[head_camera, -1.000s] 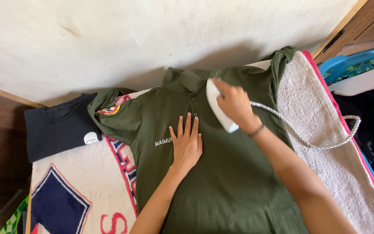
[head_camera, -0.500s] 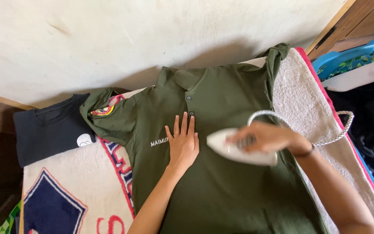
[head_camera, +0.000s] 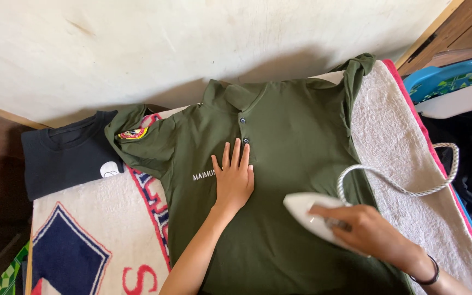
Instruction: Ironing and smoothing a green polo shirt and a black t-shirt on a flat surface.
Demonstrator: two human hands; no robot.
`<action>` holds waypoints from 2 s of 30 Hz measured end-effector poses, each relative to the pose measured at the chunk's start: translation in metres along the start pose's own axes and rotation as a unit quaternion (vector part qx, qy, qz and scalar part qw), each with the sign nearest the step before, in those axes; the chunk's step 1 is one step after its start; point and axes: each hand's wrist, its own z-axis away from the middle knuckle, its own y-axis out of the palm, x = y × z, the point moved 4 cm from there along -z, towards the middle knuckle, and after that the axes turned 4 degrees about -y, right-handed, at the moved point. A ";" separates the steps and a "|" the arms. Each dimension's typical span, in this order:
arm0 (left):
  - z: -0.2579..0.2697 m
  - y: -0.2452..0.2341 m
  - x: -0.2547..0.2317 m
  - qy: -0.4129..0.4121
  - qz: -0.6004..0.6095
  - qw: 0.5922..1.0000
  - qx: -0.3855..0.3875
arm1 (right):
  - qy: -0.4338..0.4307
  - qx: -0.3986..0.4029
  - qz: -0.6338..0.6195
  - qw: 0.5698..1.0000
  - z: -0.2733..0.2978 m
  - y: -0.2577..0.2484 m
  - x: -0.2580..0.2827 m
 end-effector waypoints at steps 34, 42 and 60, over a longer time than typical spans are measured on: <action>0.043 -0.048 0.231 -0.280 -0.073 0.914 -0.285 | -0.024 0.055 -0.153 0.986 -0.101 0.065 0.059; 0.045 -0.048 0.255 -0.337 0.160 0.897 -0.237 | -0.175 0.057 0.015 0.983 -0.159 0.110 0.104; 0.047 -0.028 0.280 -0.294 0.225 0.885 -0.281 | 0.043 0.006 -0.213 0.976 -0.287 0.083 0.054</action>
